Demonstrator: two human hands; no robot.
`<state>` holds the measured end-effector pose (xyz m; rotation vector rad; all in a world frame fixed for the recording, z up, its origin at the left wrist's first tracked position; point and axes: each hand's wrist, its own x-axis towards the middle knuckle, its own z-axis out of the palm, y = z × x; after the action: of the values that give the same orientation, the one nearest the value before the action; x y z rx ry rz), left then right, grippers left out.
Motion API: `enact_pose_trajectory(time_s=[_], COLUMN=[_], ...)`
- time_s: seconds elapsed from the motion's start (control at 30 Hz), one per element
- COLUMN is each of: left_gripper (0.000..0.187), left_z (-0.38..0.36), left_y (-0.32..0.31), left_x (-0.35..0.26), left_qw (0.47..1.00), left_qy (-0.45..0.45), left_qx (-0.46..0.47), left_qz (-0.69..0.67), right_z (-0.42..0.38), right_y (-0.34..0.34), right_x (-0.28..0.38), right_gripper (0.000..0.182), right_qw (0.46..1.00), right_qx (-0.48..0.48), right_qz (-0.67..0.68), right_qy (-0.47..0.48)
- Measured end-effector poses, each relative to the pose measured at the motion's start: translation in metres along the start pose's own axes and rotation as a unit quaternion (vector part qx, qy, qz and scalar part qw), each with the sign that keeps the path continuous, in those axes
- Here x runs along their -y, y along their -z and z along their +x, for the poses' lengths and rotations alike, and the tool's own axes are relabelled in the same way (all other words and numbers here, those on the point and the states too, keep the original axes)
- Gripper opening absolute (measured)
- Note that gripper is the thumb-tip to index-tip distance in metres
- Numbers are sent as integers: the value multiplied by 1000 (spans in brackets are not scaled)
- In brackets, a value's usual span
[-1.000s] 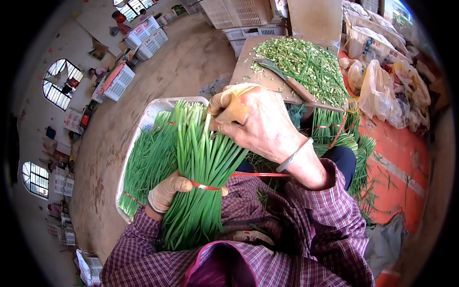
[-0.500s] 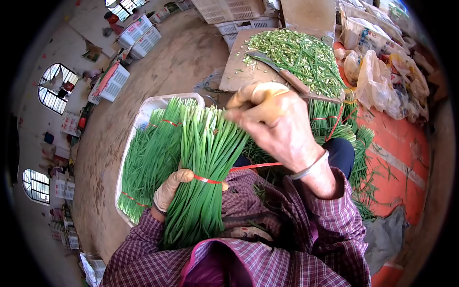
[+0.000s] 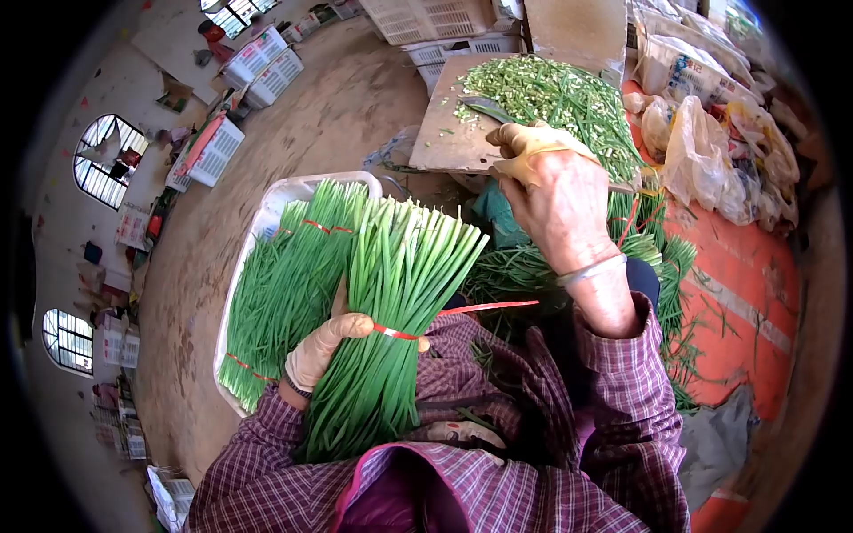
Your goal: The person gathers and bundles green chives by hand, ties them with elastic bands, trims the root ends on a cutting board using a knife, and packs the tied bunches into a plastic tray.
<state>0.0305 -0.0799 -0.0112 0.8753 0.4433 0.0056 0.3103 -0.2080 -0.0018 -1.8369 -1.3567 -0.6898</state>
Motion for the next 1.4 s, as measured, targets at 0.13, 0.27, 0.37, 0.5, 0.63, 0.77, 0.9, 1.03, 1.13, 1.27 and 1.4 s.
enact_pose_trajectory(time_s=[0.13, 0.27, 0.37, 0.5, 0.63, 0.77, 0.9, 1.03, 1.13, 1.27, 1.4], left_gripper=[86, 79, 78, 78, 79, 84, 83, 76, 68, 53, 40], left_z=[4, 4, 4, 5, 4, 1, 7, 5, 6, -1, -3], left_y=[0, 6, 8, 8, 5, 12, 10, 6, 19, 20, 39], left_x=[2, 3, 4, 4, 2, 4, 4, 0, 4, 5, 12], left_qw=[1000, 997, 996, 997, 995, 998, 998, 997, 996, 998, 998], left_qy=[8, 65, 71, 62, 57, 48, 33, 12, 68, 37, -12], left_qx=[-4, 2, 2, 7, 32, 29, 22, 10, 41, 35, 55], left_qz=[15, 35, 47, 53, 73, 38, 51, 80, 37, 32, -6], right_z=[8, 3, 4, 9, 23, 20, 10, -7, -10, -7, -11], right_y=[21, 13, -1, -3, 2, 14, 30, 13, -5, -15, -11], right_x=[28, 45, 46, 45, 10, -45, 1, 34, 44, 22, -18], right_gripper=[13, 11, 11, 14, 8, 10, 19, 15, 7, 5, 24], right_qw=[979, 959, 953, 952, 991, 997, 989, 968, 978, 992, 983], right_qx=[55, 135, 166, 159, 24, -16, 94, 148, 117, 100, 99], right_qz=[160, 235, 242, 236, 28, -48, 111, 188, 123, 26, 93], right_qy=[111, 78, 81, 110, 127, -57, -6, 67, 118, 65, -121])
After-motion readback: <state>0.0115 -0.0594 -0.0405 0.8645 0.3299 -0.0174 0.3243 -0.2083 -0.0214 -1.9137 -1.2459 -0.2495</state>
